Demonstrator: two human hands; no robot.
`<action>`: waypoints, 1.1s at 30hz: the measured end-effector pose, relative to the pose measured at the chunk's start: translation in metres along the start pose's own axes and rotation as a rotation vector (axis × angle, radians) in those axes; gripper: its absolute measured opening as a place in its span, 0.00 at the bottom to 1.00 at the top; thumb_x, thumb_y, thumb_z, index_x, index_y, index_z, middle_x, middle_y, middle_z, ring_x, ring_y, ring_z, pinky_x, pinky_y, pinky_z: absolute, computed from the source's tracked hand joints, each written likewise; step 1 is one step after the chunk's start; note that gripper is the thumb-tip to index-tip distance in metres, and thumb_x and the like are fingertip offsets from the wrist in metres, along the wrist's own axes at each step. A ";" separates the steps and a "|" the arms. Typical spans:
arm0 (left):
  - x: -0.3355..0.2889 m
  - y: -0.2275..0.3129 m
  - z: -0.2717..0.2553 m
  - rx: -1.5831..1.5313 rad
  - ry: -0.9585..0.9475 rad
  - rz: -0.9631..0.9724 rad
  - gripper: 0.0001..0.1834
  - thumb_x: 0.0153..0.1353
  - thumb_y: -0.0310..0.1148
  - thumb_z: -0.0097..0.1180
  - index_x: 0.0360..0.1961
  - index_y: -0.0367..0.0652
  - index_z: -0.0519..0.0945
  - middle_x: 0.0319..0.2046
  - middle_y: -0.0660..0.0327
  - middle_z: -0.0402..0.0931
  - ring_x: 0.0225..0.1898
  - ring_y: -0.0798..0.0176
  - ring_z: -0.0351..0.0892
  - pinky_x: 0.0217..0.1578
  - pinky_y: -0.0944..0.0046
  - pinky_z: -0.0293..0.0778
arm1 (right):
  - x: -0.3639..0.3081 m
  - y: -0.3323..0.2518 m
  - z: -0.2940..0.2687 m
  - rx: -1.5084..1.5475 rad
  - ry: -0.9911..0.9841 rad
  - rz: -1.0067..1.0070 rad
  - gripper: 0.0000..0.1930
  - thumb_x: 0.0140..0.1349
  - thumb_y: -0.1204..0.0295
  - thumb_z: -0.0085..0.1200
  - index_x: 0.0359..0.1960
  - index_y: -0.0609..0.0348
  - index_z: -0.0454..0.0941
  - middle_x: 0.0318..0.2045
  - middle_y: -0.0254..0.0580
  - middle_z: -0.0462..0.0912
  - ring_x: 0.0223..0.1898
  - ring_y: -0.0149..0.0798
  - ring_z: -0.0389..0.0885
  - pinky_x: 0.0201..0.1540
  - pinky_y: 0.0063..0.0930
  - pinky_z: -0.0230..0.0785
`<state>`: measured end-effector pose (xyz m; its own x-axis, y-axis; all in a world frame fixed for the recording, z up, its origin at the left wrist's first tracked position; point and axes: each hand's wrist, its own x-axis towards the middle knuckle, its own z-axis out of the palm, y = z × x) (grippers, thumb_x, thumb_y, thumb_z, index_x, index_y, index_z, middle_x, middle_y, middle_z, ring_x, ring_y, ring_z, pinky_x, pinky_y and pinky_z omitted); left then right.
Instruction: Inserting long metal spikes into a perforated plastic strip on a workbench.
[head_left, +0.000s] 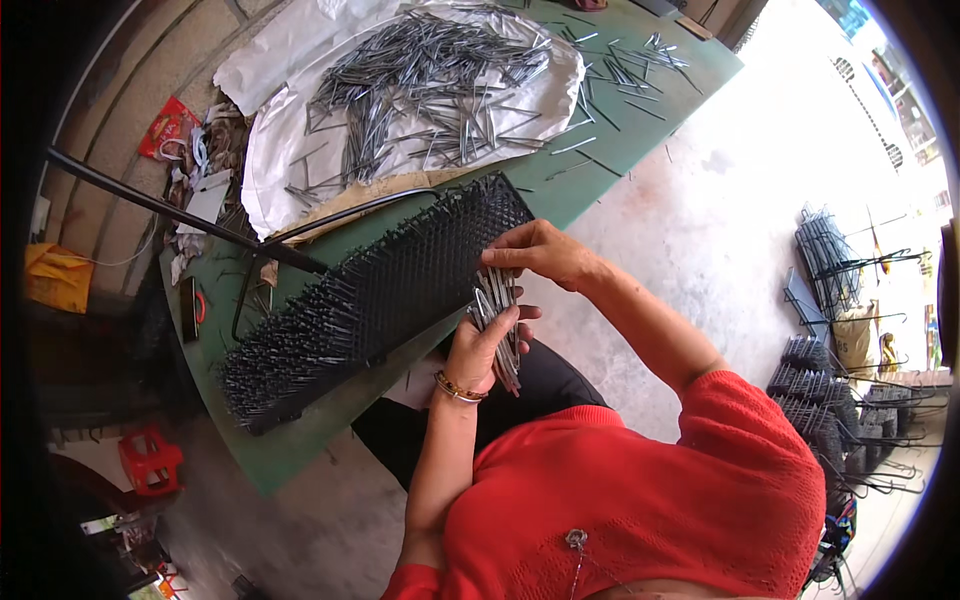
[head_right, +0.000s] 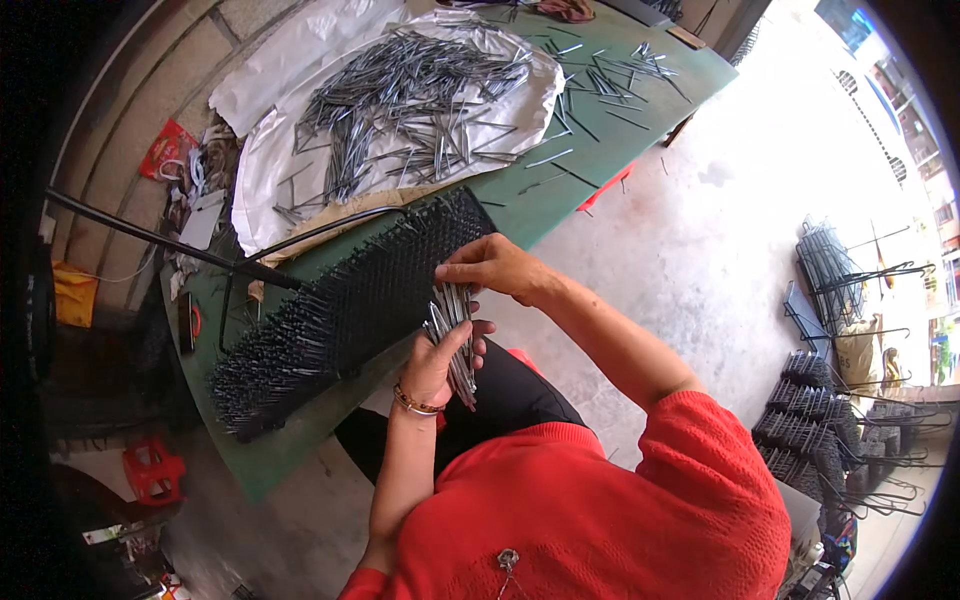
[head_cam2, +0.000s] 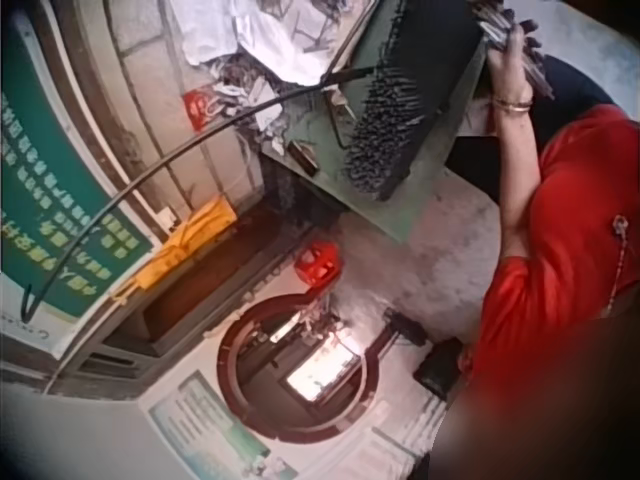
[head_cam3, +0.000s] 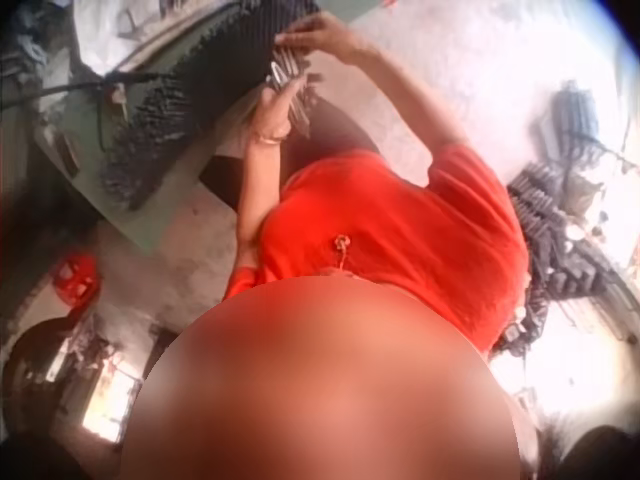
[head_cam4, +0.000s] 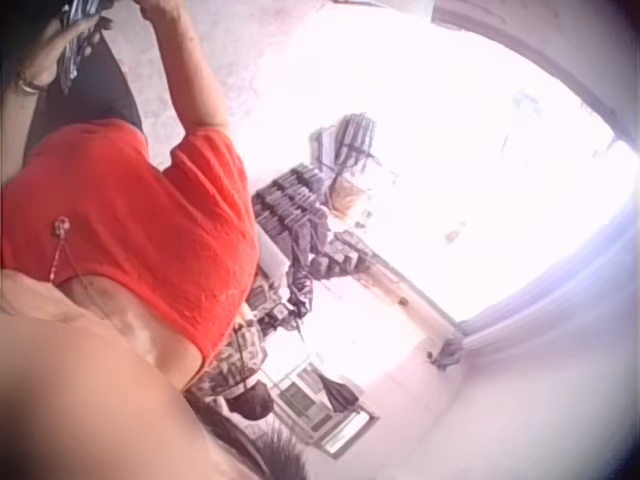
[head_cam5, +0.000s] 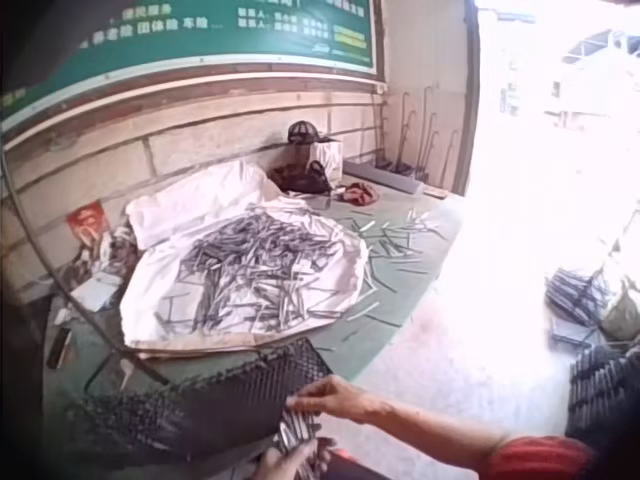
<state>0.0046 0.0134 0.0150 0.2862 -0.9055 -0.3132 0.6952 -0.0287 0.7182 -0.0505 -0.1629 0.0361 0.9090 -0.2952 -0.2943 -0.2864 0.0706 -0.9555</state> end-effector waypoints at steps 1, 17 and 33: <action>0.001 0.000 0.000 0.001 -0.002 0.000 0.17 0.62 0.32 0.53 0.51 0.38 0.68 0.37 0.53 0.78 0.29 0.69 0.77 0.26 0.72 0.75 | 0.001 0.005 -0.001 0.099 0.012 -0.022 0.11 0.58 0.65 0.60 0.32 0.62 0.83 0.21 0.29 0.79 0.24 0.22 0.71 0.25 0.19 0.62; 0.010 -0.010 -0.008 -0.010 0.050 -0.017 0.16 0.62 0.32 0.53 0.49 0.37 0.70 0.34 0.56 0.77 0.26 0.72 0.74 0.24 0.73 0.73 | 0.015 -0.013 -0.028 0.002 0.410 -0.415 0.14 0.63 0.66 0.54 0.39 0.67 0.80 0.29 0.34 0.82 0.31 0.24 0.77 0.36 0.20 0.70; 0.008 -0.006 -0.004 0.029 0.115 -0.097 0.18 0.62 0.31 0.50 0.53 0.41 0.69 0.36 0.56 0.79 0.27 0.73 0.75 0.25 0.73 0.73 | 0.062 -0.006 -0.059 -0.396 0.684 -0.716 0.10 0.59 0.71 0.57 0.39 0.62 0.80 0.32 0.43 0.84 0.34 0.32 0.82 0.39 0.25 0.71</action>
<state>0.0049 0.0083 0.0059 0.2934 -0.8434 -0.4501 0.7044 -0.1276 0.6983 -0.0100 -0.2375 0.0248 0.5764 -0.6263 0.5249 0.0574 -0.6097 -0.7905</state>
